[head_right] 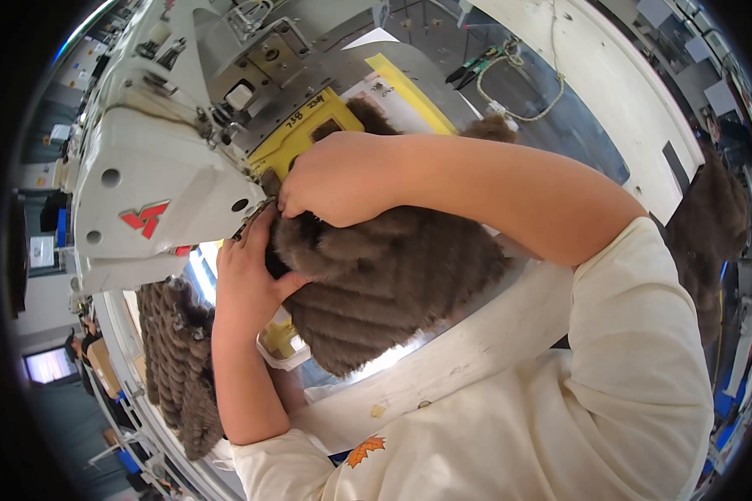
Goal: Using an industrial sewing machine to assemble and sew components of a furry bag.
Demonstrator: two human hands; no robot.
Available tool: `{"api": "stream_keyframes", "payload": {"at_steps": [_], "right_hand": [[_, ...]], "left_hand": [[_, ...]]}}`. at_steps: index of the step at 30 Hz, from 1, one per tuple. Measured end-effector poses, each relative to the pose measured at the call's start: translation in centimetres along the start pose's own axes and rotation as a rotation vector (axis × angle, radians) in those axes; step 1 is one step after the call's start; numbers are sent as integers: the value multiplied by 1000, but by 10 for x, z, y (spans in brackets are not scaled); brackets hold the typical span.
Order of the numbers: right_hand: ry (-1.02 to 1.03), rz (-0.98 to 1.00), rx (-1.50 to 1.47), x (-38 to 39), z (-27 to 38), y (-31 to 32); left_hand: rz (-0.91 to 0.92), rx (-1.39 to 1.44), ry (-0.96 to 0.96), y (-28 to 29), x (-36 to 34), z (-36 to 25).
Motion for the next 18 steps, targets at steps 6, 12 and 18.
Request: {"api": "stream_keyframes", "payload": {"at_steps": [6,12,18], "right_hand": [[-43,76,-26,0,-2,-6],[-50,66,-14,-3,-2,-8],[-93,100,-14,-2,-1,-8]], "left_hand": [[25,-44,39,-4,-2,9],[24,-74,67,-2,-4,14],[9,-72,28,-2,-4,11]]}}
Point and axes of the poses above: each hand's wrist, its own x-axis away from the middle knuckle, its own y-axis out of the back of the hand, z = x × y, the point moved 10 cm from there along -x, towards the middle knuckle, and after that the axes turned 6 degrees about x, right-handed, at the moved point
